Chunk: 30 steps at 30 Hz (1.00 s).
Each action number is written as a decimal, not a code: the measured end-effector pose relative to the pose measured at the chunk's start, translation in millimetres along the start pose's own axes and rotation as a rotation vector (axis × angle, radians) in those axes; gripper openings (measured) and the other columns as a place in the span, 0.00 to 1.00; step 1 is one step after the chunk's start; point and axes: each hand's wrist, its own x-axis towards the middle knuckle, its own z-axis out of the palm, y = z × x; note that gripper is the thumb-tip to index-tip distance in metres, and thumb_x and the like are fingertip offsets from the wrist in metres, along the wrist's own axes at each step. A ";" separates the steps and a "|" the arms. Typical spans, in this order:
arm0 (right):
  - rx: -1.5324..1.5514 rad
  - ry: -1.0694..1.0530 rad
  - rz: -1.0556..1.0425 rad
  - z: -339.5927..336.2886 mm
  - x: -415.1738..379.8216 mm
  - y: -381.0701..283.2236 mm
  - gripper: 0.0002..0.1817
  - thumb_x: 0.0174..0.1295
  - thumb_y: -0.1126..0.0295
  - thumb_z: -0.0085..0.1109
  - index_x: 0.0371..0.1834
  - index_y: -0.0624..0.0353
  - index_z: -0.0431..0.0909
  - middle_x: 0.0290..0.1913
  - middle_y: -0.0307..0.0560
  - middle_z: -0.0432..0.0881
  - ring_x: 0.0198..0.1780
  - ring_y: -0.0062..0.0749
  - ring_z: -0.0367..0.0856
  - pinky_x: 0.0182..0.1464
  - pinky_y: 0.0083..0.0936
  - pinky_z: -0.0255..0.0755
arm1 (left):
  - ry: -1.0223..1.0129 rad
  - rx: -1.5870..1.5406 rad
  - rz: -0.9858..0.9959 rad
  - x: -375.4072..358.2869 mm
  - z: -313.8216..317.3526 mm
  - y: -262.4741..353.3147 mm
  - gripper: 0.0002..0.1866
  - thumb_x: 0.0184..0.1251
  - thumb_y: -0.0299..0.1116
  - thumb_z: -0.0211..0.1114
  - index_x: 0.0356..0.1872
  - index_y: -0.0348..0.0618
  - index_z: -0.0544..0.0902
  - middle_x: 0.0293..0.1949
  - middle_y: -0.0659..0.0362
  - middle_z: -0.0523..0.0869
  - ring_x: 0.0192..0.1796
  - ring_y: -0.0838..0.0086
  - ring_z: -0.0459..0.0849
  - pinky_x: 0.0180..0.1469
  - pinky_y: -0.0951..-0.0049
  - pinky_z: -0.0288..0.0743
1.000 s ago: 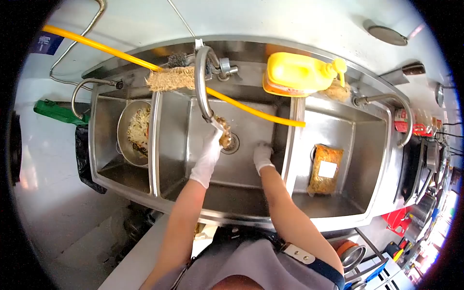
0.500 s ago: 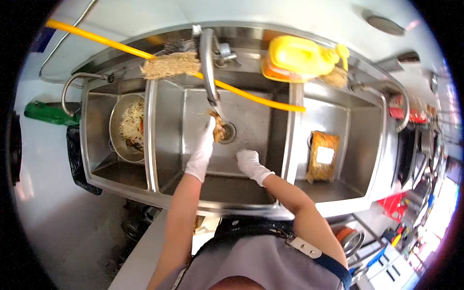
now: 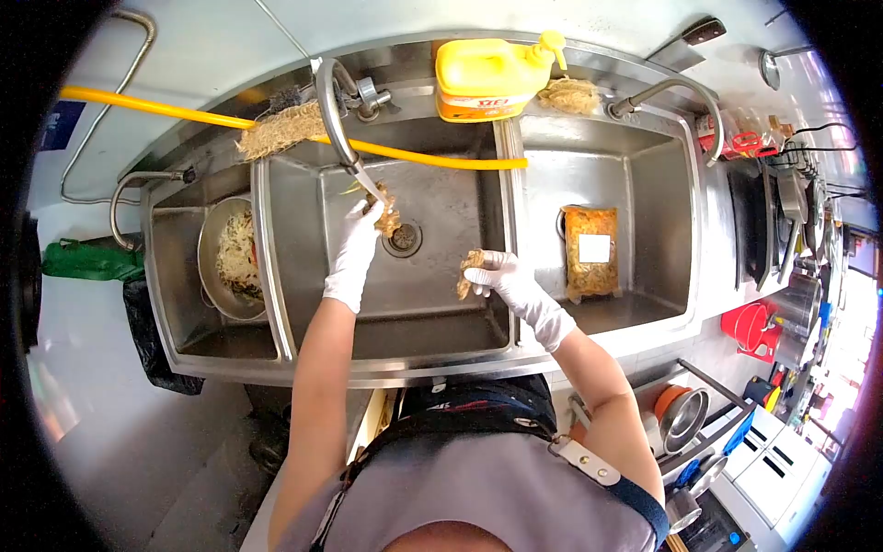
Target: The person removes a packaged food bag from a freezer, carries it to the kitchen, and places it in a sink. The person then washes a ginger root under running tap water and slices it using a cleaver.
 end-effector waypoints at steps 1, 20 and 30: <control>0.014 0.041 -0.005 2.7 0.8 1.7 0.10 0.57 0.68 0.63 0.39 0.61 0.77 0.29 0.36 0.80 0.24 0.16 0.71 0.28 0.13 0.65 | -0.004 -0.034 -0.007 -12.5 7.9 10.4 0.10 0.62 0.27 0.60 0.43 0.36 0.78 0.34 0.62 0.81 0.34 0.80 0.78 0.39 0.79 0.72; -0.178 -0.202 0.211 -10.6 15.6 -4.8 0.13 0.59 0.61 0.60 0.40 0.58 0.76 0.31 0.37 0.79 0.29 0.19 0.75 0.34 0.16 0.68 | 0.336 0.264 0.037 -34.6 -40.3 -141.7 0.19 0.64 0.44 0.59 0.45 0.37 0.80 0.43 0.55 0.84 0.44 0.71 0.80 0.51 0.71 0.69; -0.106 -0.392 0.229 28.8 34.4 8.0 0.12 0.59 0.61 0.59 0.41 0.55 0.75 0.36 0.38 0.78 0.35 0.25 0.74 0.38 0.20 0.64 | 0.136 -0.913 0.216 -245.1 28.7 -110.0 0.24 0.72 0.45 0.46 0.58 0.34 0.68 0.54 0.50 0.76 0.55 0.64 0.75 0.59 0.64 0.68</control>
